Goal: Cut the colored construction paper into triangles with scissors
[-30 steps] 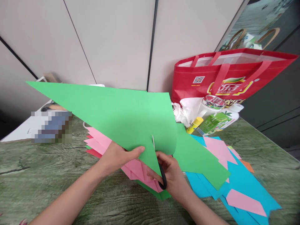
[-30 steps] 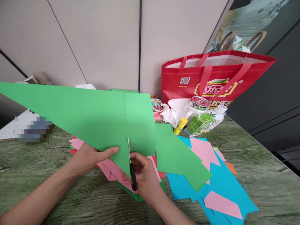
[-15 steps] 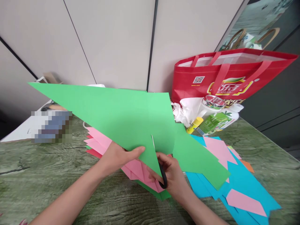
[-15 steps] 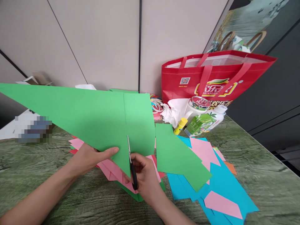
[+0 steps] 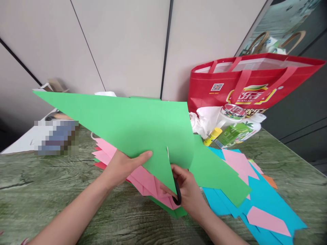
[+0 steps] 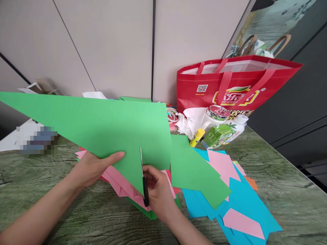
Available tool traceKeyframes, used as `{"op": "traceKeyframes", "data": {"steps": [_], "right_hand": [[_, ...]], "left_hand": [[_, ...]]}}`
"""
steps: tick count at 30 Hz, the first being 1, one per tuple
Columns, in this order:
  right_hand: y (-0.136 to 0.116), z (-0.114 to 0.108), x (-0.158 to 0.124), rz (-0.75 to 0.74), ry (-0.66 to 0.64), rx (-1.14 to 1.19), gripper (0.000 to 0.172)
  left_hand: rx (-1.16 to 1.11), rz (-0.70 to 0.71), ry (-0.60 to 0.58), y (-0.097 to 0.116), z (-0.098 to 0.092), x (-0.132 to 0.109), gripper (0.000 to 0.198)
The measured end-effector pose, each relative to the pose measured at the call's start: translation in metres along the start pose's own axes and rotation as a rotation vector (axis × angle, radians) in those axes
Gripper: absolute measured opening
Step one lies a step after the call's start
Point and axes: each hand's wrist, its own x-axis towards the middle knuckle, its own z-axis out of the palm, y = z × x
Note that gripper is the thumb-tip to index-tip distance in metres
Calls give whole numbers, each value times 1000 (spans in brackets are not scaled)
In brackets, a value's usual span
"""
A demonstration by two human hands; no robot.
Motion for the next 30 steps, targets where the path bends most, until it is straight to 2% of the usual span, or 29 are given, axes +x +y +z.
{"op": "traceKeyframes", "data": {"steps": [5, 11, 22, 30], "right_hand": [[-1, -1, 1, -64, -24, 8, 29], [3, -4, 0, -86, -44, -2, 33], [-1, -1, 0, -87, -4, -19, 23], [1, -1, -1, -48, 30, -4, 21]], "left_hand": [[131, -1, 13, -5, 3, -3, 55], [171, -41, 23, -6, 1, -3, 48], [191, -33, 29, -2, 1, -4, 46], [205, -27, 33, -2, 1, -4, 48]]}}
